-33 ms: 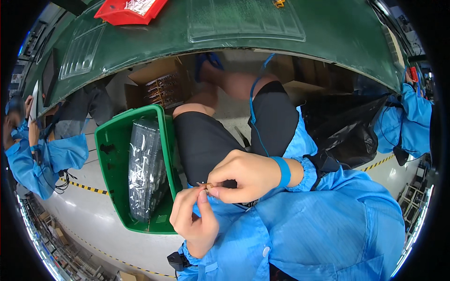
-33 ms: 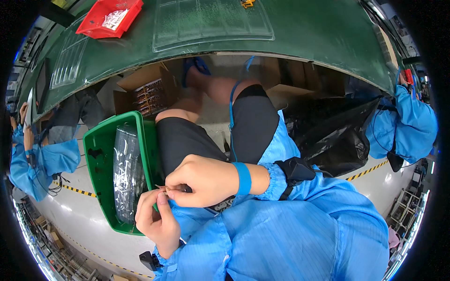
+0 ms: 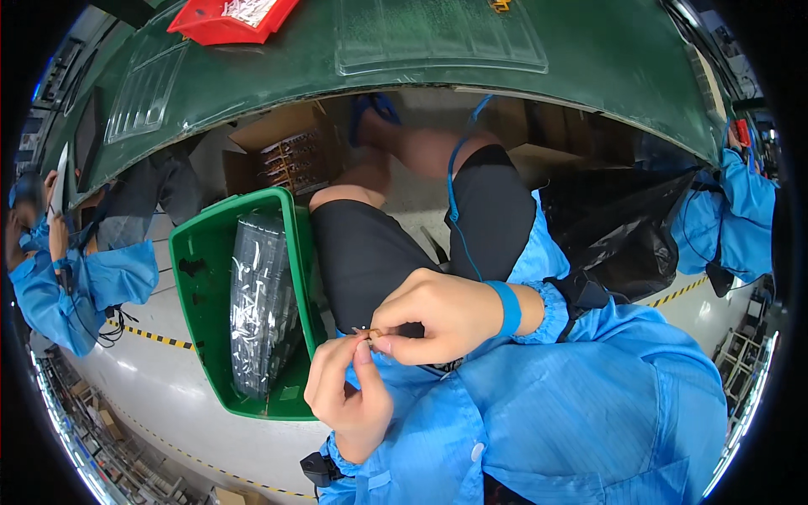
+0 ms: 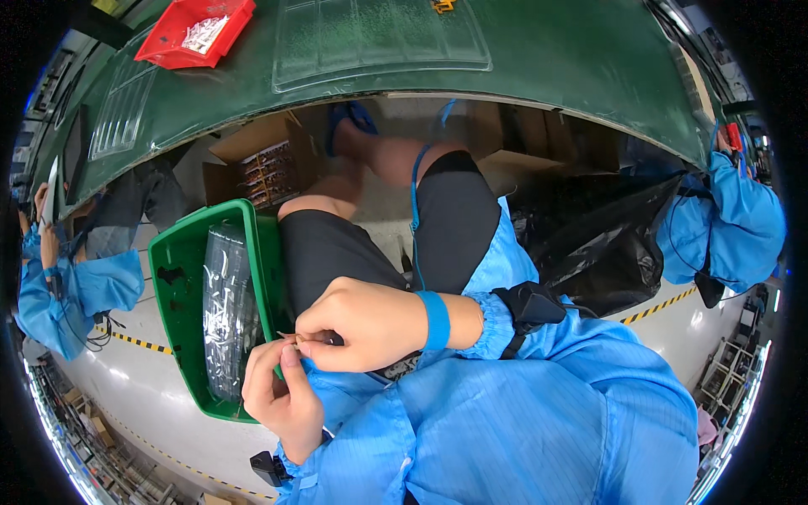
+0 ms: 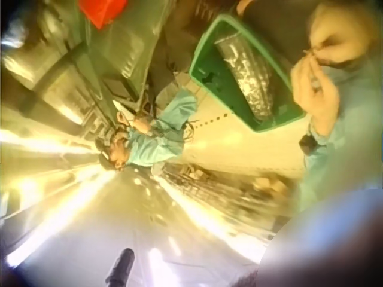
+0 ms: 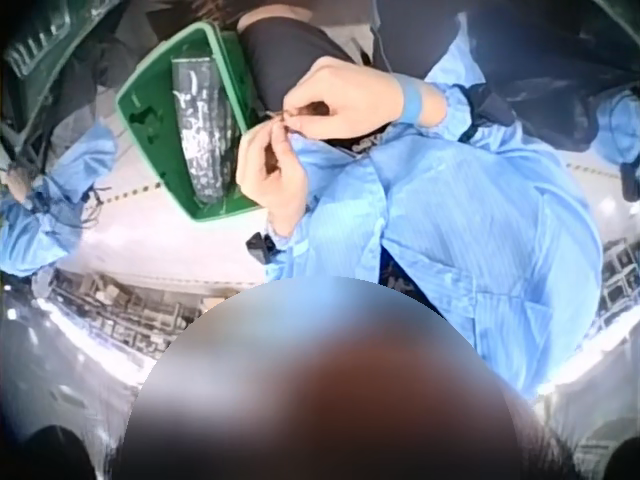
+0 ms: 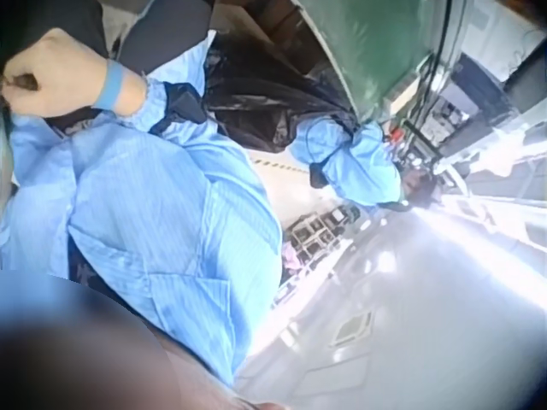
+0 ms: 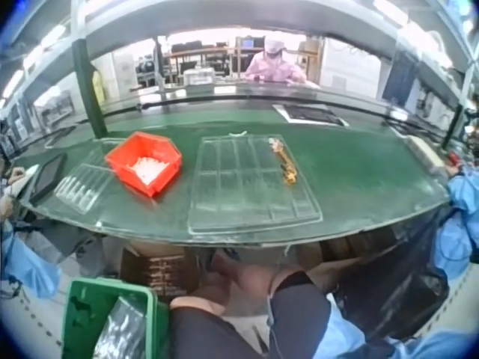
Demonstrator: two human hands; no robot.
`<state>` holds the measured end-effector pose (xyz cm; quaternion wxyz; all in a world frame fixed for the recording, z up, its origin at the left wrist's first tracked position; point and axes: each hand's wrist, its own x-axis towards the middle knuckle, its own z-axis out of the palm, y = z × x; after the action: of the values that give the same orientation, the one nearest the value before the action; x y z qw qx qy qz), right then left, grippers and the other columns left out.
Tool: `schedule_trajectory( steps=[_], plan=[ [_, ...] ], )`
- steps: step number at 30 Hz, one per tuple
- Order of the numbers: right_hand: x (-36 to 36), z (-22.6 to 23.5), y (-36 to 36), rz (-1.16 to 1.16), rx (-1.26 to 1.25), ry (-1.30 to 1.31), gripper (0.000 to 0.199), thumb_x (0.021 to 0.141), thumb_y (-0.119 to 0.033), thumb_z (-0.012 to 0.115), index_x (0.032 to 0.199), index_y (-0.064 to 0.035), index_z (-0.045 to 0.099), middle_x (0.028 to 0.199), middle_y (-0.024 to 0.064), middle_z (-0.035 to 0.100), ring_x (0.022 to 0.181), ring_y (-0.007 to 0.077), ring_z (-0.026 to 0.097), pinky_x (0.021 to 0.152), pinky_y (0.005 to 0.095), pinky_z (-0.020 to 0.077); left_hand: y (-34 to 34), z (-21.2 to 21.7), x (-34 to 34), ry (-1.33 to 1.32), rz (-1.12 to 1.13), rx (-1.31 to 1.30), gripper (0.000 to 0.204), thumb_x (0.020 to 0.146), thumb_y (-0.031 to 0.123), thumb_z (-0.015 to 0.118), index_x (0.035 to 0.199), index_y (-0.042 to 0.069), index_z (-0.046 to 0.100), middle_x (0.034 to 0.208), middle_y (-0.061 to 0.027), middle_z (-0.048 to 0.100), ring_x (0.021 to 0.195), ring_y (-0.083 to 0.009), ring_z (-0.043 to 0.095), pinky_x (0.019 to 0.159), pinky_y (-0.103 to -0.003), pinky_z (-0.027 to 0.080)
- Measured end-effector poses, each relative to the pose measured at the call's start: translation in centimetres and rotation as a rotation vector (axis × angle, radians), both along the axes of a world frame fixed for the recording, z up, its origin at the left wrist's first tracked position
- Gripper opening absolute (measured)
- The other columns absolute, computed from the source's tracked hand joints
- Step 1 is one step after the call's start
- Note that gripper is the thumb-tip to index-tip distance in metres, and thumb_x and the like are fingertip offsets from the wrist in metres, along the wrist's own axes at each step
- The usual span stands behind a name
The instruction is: Assembling small electronic connectors and flex cables at a factory workbench.
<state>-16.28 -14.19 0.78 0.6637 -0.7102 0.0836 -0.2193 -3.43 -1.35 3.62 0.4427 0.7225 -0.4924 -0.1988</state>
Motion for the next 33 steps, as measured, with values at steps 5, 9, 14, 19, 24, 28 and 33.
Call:
schedule_trajectory(
  steps=[5,9,14,19,24,28,33],
  plan=[
    [0.28,-0.40,0.26,-0.062,0.051,-0.044,0.016,0.082,-0.009,0.061,0.070,0.0012,0.060,0.057,0.0143,0.056,0.049,0.0297,0.056,0.048,0.0367,0.0423,-0.35,-0.24,0.01,-0.081,-0.015,-0.056,0.009,0.089,-0.006,0.058,0.092,-0.009,0.065,0.086,-0.0172,0.067,0.076,-0.0242,0.065,0.066,-0.029,0.051],
    [0.17,-0.50,0.37,-0.075,0.056,-0.080,0.016,0.082,-0.009,0.062,0.070,0.0013,0.061,0.057,0.0143,0.056,0.049,0.0296,0.055,0.049,0.0368,0.0420,-0.37,-0.14,0.07,-0.087,-0.048,-0.079,0.009,0.089,-0.006,0.058,0.092,-0.010,0.065,0.086,-0.0184,0.068,0.076,-0.0255,0.066,0.067,-0.030,0.052],
    [-0.25,-0.05,-0.18,0.029,0.008,-0.017,0.010,0.086,-0.006,0.063,0.084,0.0033,0.066,0.076,0.0126,0.068,0.066,0.0278,0.066,0.058,0.0328,0.0513,-0.12,-0.08,0.02,-0.078,-0.035,-0.083,0.009,0.089,-0.006,0.058,0.092,-0.010,0.065,0.086,-0.0187,0.068,0.078,-0.0262,0.067,0.069,-0.030,0.053],
    [-0.36,0.00,-0.30,0.024,0.015,-0.011,0.009,0.086,-0.005,0.063,0.083,0.0028,0.066,0.076,0.0126,0.068,0.066,0.0278,0.066,0.058,0.0329,0.0508,-0.43,-0.21,-0.12,-0.131,-0.042,-0.097,0.009,0.089,-0.006,0.058,0.091,-0.010,0.066,0.084,-0.0190,0.068,0.080,-0.0262,0.068,0.076,-0.034,0.054],
    [-0.26,-0.09,-0.20,0.013,0.022,-0.016,0.009,0.086,-0.005,0.062,0.082,0.0024,0.066,0.076,0.0122,0.067,0.066,0.0275,0.066,0.058,0.0329,0.0506,-0.62,-0.30,-0.30,-0.122,-0.023,-0.118,0.009,0.088,-0.008,0.056,0.089,-0.011,0.065,0.081,-0.0180,0.067,0.075,-0.0251,0.067,0.086,-0.040,0.055],
    [-0.27,-0.14,-0.11,0.010,0.029,-0.006,0.009,0.086,-0.005,0.062,0.082,0.0024,0.065,0.076,0.0116,0.067,0.066,0.0271,0.066,0.058,0.0330,0.0504,-0.61,-0.41,-0.11,-0.116,-0.032,-0.121,0.010,0.087,-0.009,0.056,0.089,-0.012,0.065,0.080,-0.0173,0.067,0.074,-0.0243,0.067,0.087,-0.042,0.055],
    [-0.20,-0.47,-0.18,0.011,0.052,0.021,0.012,0.089,-0.007,0.061,0.084,0.0022,0.066,0.075,0.0115,0.067,0.066,0.0267,0.066,0.059,0.0328,0.0504,-0.81,-0.89,0.28,-0.066,-0.012,-0.076,0.009,0.084,-0.009,0.060,0.090,-0.008,0.067,0.082,-0.0165,0.068,0.075,-0.0269,0.069,0.083,-0.041,0.057]
  ],
)
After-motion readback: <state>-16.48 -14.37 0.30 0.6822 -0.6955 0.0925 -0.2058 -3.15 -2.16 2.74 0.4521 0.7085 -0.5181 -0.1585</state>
